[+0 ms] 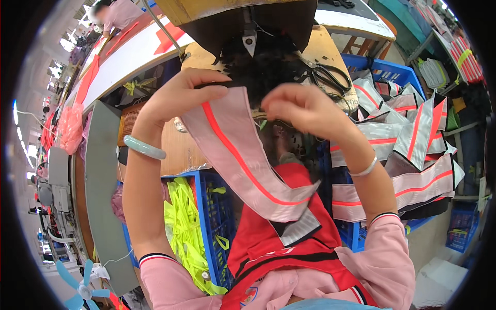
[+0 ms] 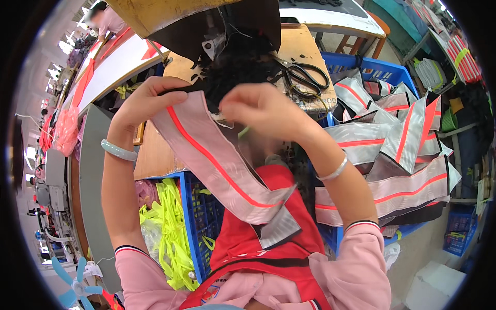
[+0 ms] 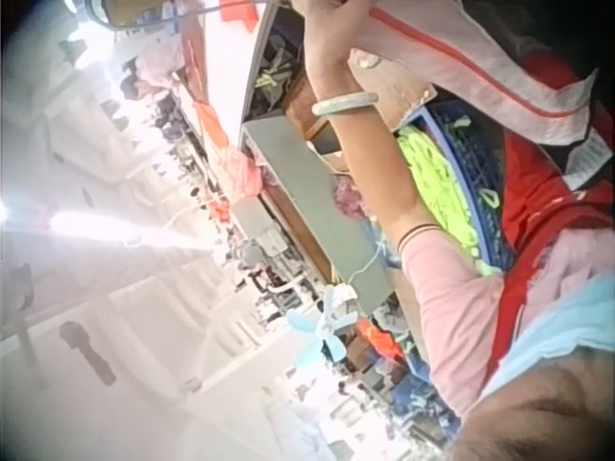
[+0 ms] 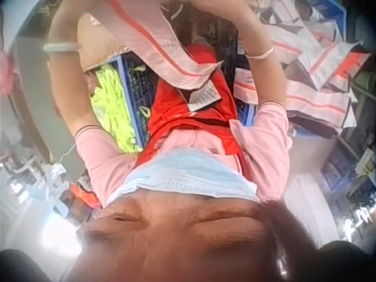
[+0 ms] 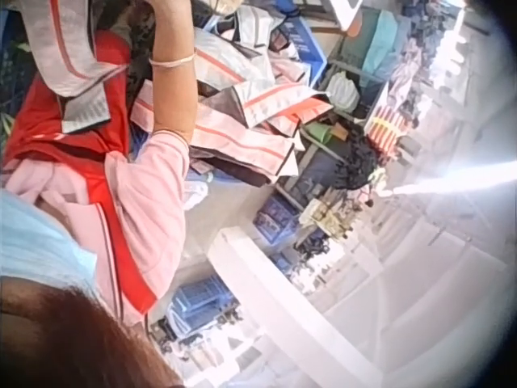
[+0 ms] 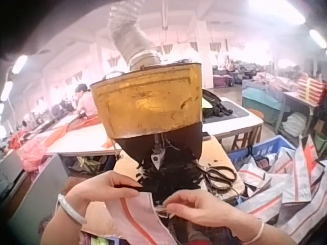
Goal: Trimming excess material from garment pieces using a stationary cutting tool and scissors at a factory workbench.
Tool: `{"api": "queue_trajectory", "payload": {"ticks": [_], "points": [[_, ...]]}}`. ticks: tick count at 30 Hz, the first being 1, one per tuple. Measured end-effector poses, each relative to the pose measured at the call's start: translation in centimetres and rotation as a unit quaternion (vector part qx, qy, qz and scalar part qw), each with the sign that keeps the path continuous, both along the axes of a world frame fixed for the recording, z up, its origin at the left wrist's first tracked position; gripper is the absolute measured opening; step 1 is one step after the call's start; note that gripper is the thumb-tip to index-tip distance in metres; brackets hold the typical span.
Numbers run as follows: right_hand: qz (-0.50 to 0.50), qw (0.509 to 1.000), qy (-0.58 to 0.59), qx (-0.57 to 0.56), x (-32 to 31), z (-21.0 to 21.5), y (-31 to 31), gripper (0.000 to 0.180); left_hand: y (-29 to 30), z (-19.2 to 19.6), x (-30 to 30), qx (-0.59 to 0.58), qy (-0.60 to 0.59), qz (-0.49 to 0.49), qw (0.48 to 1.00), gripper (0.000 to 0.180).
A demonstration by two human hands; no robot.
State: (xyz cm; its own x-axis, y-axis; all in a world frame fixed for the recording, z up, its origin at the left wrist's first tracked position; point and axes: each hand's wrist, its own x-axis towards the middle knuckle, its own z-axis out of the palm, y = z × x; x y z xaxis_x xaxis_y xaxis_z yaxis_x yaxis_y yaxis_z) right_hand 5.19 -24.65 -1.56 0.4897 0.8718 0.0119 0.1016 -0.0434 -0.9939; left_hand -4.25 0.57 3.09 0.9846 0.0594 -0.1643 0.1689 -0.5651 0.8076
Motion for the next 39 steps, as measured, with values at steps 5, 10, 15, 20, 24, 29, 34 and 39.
{"api": "queue_trajectory", "payload": {"ticks": [5, 10, 15, 20, 24, 29, 34, 39], "points": [[-0.108, 0.993, -0.005, 0.047, 1.5, -1.1, 2.5, 0.027, -1.6, -0.6, 0.7, 0.069, -0.034, -0.033, 0.997, 0.036], [-0.111, 0.992, -0.03, 0.048, 2.7, -1.9, 3.8, 0.022, -1.3, -1.2, 1.5, 0.067, -0.046, -0.004, 0.997, 0.035], [-0.123, 0.989, 0.052, 0.071, 3.6, -2.2, 4.9, 0.019, -0.5, -1.4, 2.6, 0.051, -0.025, 0.015, 0.998, 0.032], [-0.129, 0.981, 0.107, 0.094, 4.1, -2.4, 5.9, 0.018, -0.2, -1.6, 3.4, 0.067, -0.04, 0.039, 0.996, 0.033], [-0.127, 0.973, 0.156, 0.115, 4.3, -2.3, 6.5, 0.016, 0.2, -1.7, 4.0, 0.046, -0.042, 0.054, 0.997, 0.033], [-0.13, 0.957, 0.202, 0.164, 5.2, -2.7, 7.2, 0.017, 0.3, -1.6, 4.4, 0.002, -0.038, 0.057, 0.998, 0.03], [-0.141, 0.944, 0.24, 0.176, 5.0, -2.6, 7.4, 0.013, 0.3, -1.7, 4.4, -0.019, -0.033, 0.068, 0.997, 0.029], [-0.095, 0.891, 0.355, 0.266, 5.1, -2.9, 6.4, 0.01, -0.3, -1.4, 3.6, -0.011, -0.049, 0.095, 0.994, 0.028]]}}
